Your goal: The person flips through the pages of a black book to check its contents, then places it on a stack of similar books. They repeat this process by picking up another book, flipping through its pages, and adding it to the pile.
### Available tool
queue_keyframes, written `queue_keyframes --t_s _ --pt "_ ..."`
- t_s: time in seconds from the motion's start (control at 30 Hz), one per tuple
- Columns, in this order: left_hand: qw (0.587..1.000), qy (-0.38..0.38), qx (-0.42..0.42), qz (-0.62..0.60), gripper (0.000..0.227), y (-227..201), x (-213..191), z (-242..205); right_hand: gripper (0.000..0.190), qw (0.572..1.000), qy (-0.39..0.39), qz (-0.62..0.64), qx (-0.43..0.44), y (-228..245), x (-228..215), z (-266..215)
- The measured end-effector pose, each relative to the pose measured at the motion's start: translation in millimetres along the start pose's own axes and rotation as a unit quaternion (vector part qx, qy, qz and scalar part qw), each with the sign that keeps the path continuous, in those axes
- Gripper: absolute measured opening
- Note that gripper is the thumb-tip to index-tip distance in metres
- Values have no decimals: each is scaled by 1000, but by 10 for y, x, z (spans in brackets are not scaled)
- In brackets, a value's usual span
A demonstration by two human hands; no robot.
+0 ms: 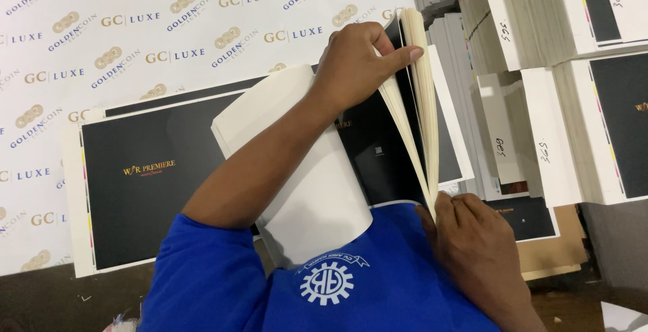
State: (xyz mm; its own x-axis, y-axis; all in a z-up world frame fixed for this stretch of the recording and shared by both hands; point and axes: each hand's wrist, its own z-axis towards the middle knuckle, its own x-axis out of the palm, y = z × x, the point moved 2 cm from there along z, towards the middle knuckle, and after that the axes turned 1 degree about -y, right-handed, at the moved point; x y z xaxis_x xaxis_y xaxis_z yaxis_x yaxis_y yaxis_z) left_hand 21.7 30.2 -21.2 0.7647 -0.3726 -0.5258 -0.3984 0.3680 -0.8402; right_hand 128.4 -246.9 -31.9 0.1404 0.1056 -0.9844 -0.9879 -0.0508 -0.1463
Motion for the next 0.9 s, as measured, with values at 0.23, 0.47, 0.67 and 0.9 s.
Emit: queue_keyframes --t_s 0.23,0.47,0.67,0.9 --pt "1000 -12 18 -5 41 -33 -25 -13 33 998 -61 2 -15 40 -87 45" --pt "999 -8 34 -9 32 17 -13 -17 35 999 -32 11 1 -17 -63 35" --pt "997 15 57 -40 77 55 -53 -60 31 998 -21 53 36 -192 -72 81" --pt "999 25 -21 7 14 37 -122 -11 110 867 55 474 141 -801 103 54"
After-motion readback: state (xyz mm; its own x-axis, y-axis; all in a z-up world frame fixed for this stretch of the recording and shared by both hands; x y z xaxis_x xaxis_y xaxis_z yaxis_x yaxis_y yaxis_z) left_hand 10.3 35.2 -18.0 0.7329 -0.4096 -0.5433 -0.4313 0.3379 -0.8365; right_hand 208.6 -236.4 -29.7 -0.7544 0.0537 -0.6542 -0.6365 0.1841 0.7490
